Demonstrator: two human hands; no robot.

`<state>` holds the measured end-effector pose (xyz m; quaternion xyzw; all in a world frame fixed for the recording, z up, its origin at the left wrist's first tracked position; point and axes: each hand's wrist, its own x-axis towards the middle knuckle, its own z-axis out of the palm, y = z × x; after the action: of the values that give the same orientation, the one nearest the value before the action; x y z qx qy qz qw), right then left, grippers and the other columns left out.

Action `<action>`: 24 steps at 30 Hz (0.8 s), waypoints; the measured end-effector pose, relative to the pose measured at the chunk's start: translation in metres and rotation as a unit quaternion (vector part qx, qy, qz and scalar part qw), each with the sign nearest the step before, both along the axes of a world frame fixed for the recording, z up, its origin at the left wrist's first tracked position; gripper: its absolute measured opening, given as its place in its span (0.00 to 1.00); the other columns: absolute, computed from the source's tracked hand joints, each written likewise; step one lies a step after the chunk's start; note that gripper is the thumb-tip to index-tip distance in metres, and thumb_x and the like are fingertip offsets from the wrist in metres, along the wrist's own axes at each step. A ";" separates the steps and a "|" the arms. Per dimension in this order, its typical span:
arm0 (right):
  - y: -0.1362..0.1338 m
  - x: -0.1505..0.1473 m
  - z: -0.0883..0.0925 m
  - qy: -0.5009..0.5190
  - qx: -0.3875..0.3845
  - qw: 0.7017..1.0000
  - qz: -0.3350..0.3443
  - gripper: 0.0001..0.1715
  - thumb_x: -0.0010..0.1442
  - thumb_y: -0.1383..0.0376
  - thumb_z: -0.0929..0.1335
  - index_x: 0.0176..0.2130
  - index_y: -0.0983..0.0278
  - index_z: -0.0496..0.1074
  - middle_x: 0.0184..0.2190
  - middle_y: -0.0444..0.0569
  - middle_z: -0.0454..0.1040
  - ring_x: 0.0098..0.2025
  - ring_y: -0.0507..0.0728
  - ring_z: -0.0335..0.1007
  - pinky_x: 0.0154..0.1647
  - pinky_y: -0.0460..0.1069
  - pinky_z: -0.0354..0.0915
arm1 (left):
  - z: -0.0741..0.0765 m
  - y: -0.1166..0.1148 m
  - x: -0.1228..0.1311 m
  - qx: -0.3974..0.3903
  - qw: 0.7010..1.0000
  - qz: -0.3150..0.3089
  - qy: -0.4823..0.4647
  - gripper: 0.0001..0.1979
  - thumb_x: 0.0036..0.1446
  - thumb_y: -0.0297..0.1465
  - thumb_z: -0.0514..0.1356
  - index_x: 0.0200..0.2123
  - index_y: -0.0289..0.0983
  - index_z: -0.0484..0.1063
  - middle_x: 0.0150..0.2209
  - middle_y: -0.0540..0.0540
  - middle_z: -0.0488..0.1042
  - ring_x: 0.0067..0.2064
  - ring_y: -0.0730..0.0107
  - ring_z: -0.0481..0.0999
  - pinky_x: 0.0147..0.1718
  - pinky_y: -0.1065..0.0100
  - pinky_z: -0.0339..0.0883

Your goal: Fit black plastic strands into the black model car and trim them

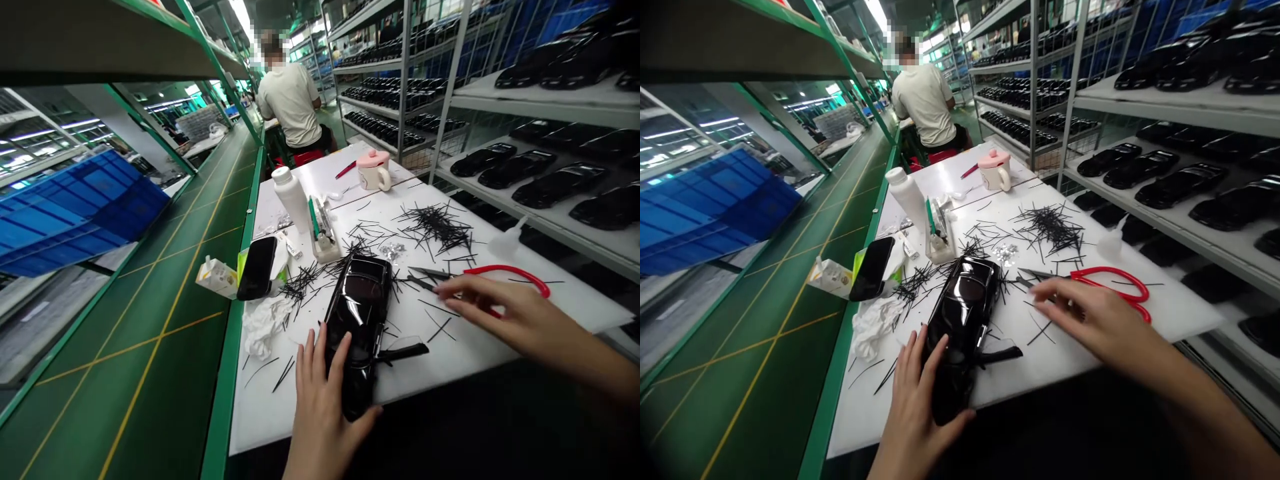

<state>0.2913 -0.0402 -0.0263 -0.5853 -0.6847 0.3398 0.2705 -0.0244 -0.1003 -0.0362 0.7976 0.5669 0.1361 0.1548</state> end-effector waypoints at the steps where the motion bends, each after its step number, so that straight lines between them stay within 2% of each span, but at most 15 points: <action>1: 0.005 0.006 -0.013 -0.078 0.053 0.995 -0.027 0.26 0.63 0.45 0.63 0.49 0.59 0.74 0.44 0.55 0.78 0.43 0.68 0.75 0.38 0.61 0.72 | -0.006 -0.006 -0.002 0.000 0.999 0.031 -0.009 0.47 0.55 0.33 0.66 0.70 0.50 0.42 0.72 0.36 0.42 0.71 0.38 0.47 0.60 0.31 0.55; 3: 0.012 0.014 -0.036 -0.172 0.100 0.980 -0.013 0.25 0.64 0.48 0.61 0.49 0.61 0.73 0.45 0.57 0.76 0.47 0.72 0.73 0.41 0.65 0.70 | -0.017 -0.015 -0.004 0.012 0.995 0.090 -0.046 0.48 0.55 0.35 0.66 0.70 0.47 0.40 0.71 0.33 0.44 0.70 0.40 0.52 0.59 0.36 0.61; 5: 0.015 0.015 -0.051 -0.213 0.110 0.971 0.017 0.23 0.66 0.52 0.58 0.48 0.63 0.71 0.44 0.58 0.74 0.47 0.71 0.72 0.42 0.65 0.70 | -0.024 -0.018 -0.002 0.041 0.987 0.123 -0.091 0.50 0.53 0.34 0.67 0.70 0.46 0.39 0.70 0.32 0.45 0.70 0.42 0.52 0.60 0.38 0.61; 8: 0.016 0.013 -0.055 -0.241 0.122 0.963 0.015 0.20 0.66 0.56 0.56 0.46 0.65 0.68 0.42 0.58 0.74 0.43 0.69 0.74 0.40 0.64 0.70 | -0.028 -0.017 0.005 0.095 0.976 0.126 -0.148 0.50 0.52 0.31 0.68 0.70 0.45 0.40 0.69 0.33 0.46 0.70 0.44 0.50 0.61 0.39 0.60; 12: 0.018 0.012 -0.046 -0.284 0.092 0.954 -0.028 0.20 0.65 0.55 0.56 0.45 0.65 0.66 0.42 0.59 0.75 0.36 0.69 0.75 0.28 0.61 0.67 | -0.026 -0.010 0.007 0.139 0.964 0.117 -0.192 0.48 0.51 0.30 0.68 0.69 0.44 0.44 0.68 0.33 0.48 0.70 0.46 0.52 0.60 0.42 0.62; 14: 0.021 0.012 -0.043 -0.275 0.074 0.959 -0.017 0.20 0.65 0.55 0.56 0.43 0.63 0.67 0.41 0.57 0.76 0.36 0.69 0.75 0.28 0.60 0.67 | -0.022 -0.004 0.006 0.156 0.959 0.116 -0.207 0.48 0.50 0.31 0.69 0.69 0.44 0.45 0.68 0.34 0.50 0.69 0.46 0.54 0.61 0.42 0.60; 18: 0.026 0.013 -0.033 -0.184 0.081 0.979 0.020 0.20 0.66 0.54 0.58 0.45 0.62 0.69 0.41 0.55 0.76 0.38 0.65 0.75 0.36 0.59 0.69 | -0.009 0.008 0.006 0.193 0.948 0.114 -0.224 0.49 0.48 0.34 0.70 0.69 0.44 0.47 0.66 0.35 0.53 0.67 0.47 0.57 0.64 0.42 0.55; 21: 0.024 0.010 -0.015 -0.098 0.095 0.991 -0.005 0.22 0.68 0.51 0.59 0.52 0.60 0.68 0.39 0.52 0.75 0.33 0.61 0.73 0.32 0.56 0.68 | 0.000 0.015 0.011 0.206 0.943 0.116 -0.234 0.48 0.48 0.36 0.70 0.68 0.43 0.49 0.65 0.36 0.56 0.66 0.48 0.58 0.64 0.44 0.55; 24: 0.016 0.000 0.008 -0.011 0.136 0.990 -0.045 0.17 0.67 0.52 0.64 0.51 0.55 0.70 0.40 0.50 0.74 0.36 0.60 0.74 0.32 0.54 0.71 | 0.003 0.019 0.015 0.217 0.939 0.117 -0.239 0.47 0.49 0.36 0.70 0.68 0.42 0.51 0.64 0.37 0.58 0.65 0.50 0.60 0.64 0.47 0.57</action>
<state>0.2918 -0.0240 -0.0186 -0.5770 -0.7005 0.2250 0.3547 -0.0096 -0.0814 -0.0328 0.6836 0.5598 0.4592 0.0918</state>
